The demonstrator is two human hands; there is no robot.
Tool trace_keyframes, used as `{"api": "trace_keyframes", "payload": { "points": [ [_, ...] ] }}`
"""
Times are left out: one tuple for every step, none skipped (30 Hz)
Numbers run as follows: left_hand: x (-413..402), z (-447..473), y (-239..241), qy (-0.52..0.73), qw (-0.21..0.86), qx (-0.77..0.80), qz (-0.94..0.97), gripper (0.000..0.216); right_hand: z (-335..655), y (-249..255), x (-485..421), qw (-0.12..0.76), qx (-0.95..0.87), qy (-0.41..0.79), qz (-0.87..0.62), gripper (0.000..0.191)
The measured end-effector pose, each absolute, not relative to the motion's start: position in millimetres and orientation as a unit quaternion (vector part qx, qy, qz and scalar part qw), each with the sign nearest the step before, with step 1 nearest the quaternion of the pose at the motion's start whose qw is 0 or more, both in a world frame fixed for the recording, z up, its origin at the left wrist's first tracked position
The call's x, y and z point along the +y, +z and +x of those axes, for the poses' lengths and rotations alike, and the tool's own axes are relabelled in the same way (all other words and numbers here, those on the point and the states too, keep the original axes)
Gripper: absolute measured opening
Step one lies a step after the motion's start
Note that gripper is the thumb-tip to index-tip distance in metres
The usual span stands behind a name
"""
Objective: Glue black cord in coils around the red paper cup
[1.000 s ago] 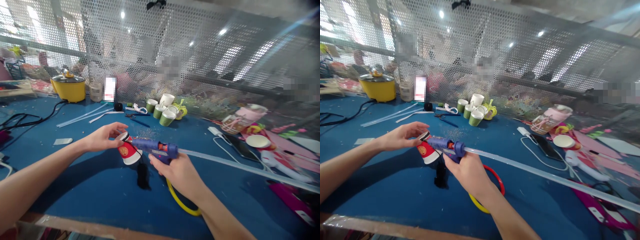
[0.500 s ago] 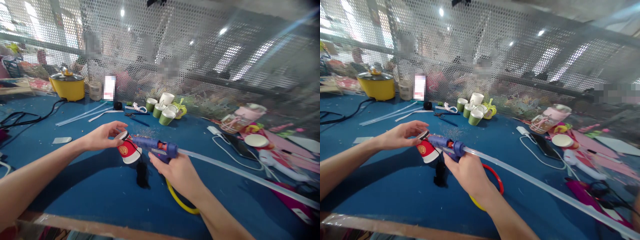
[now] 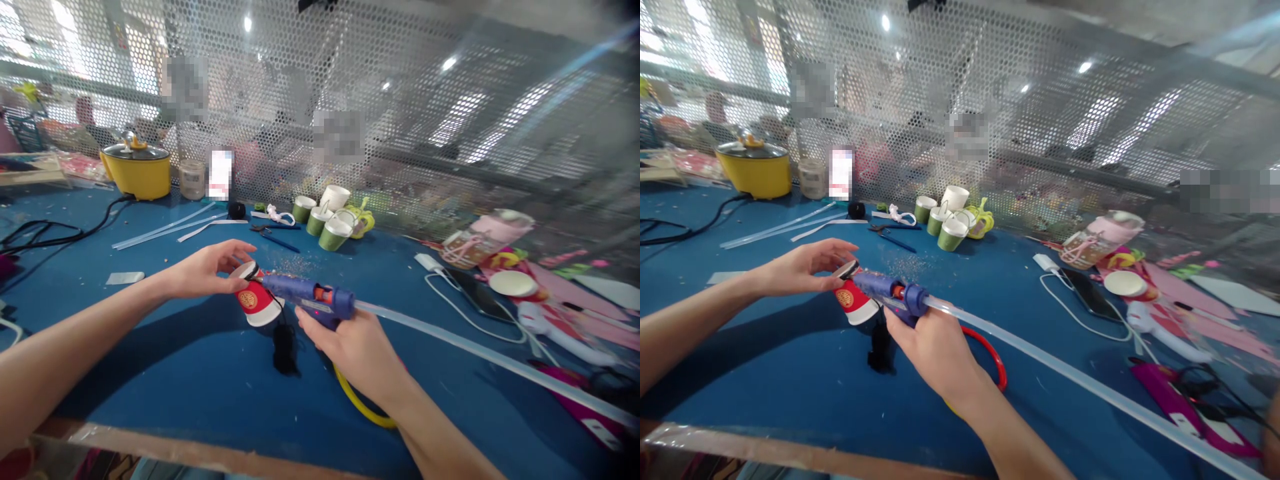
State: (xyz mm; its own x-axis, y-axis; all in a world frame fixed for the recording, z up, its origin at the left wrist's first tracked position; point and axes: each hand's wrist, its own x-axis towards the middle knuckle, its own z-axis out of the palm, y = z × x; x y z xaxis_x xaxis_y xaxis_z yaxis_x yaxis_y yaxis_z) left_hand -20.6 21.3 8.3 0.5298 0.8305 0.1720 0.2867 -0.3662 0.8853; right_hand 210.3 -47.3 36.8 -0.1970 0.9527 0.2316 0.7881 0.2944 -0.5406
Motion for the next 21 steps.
{"api": "trace_keyframes", "payload": {
  "points": [
    [21.1,-20.7,8.4,0.318,0.428,0.365,0.763,0.052,210.5,36.5,-47.0,0.265,-0.757,0.151,-0.578,0.018],
    [21.0,-20.8,8.6,0.319,0.429,0.365,0.762,0.051,210.7,36.2,-46.8,0.262,-0.755,0.148,-0.583,0.019],
    [20.9,-21.0,8.7,0.319,0.43,0.365,0.762,0.052,210.9,36.2,-46.8,0.261,-0.753,0.145,-0.587,0.02],
    [20.8,-21.1,8.8,0.319,0.431,0.365,0.761,0.052,211.0,36.3,-46.9,0.262,-0.752,0.143,-0.587,0.02],
    [20.8,-21.2,8.9,0.318,0.432,0.366,0.761,0.052,210.9,36.7,-47.2,0.266,-0.753,0.143,-0.585,0.02],
    [20.8,-21.3,9.1,0.317,0.433,0.366,0.761,0.053,210.8,37.3,-47.6,0.27,-0.755,0.143,-0.58,0.02],
    [20.8,-21.3,9.1,0.317,0.434,0.365,0.761,0.053,210.5,38.0,-48.0,0.274,-0.759,0.145,-0.573,0.019],
    [20.8,-21.3,9.2,0.317,0.435,0.364,0.761,0.053,210.3,38.7,-48.4,0.276,-0.763,0.146,-0.566,0.018],
    [20.9,-21.3,9.2,0.317,0.435,0.363,0.761,0.053,210.0,39.3,-48.5,0.276,-0.766,0.146,-0.562,0.017],
    [21.0,-21.3,9.1,0.317,0.435,0.363,0.761,0.053,209.9,39.7,-48.4,0.275,-0.767,0.144,-0.562,0.017],
    [21.0,-21.3,8.9,0.318,0.434,0.363,0.76,0.053,210.0,39.9,-48.0,0.274,-0.765,0.142,-0.565,0.017],
    [21.1,-21.4,8.7,0.319,0.435,0.363,0.76,0.053,210.2,39.9,-47.3,0.273,-0.762,0.143,-0.57,0.018],
    [21.2,-21.5,8.5,0.32,0.437,0.362,0.759,0.053,210.6,39.7,-46.4,0.272,-0.758,0.146,-0.575,0.019],
    [21.3,-21.8,8.2,0.321,0.441,0.359,0.758,0.053,211.0,39.4,-45.5,0.272,-0.753,0.151,-0.58,0.021],
    [21.3,-22.1,8.0,0.321,0.445,0.355,0.757,0.053,211.5,39.0,-44.7,0.272,-0.749,0.156,-0.583,0.022],
    [21.4,-22.4,7.9,0.32,0.45,0.351,0.756,0.053,211.8,38.7,-44.3,0.273,-0.748,0.159,-0.584,0.023],
    [21.4,-22.7,7.9,0.319,0.453,0.348,0.756,0.053,212.1,38.5,-44.2,0.273,-0.747,0.161,-0.584,0.023],
    [21.4,-22.9,8.0,0.318,0.456,0.346,0.756,0.054,212.2,38.3,-44.6,0.274,-0.747,0.162,-0.584,0.024],
    [21.4,-23.1,8.2,0.317,0.457,0.344,0.757,0.053,212.3,38.3,-45.3,0.274,-0.746,0.163,-0.584,0.024],
    [21.4,-23.2,8.4,0.317,0.457,0.342,0.757,0.053,212.3,38.3,-46.2,0.272,-0.747,0.164,-0.584,0.024],
    [21.4,-23.2,8.7,0.315,0.458,0.34,0.759,0.053,212.3,38.3,-47.1,0.271,-0.748,0.164,-0.583,0.024]
  ]
}}
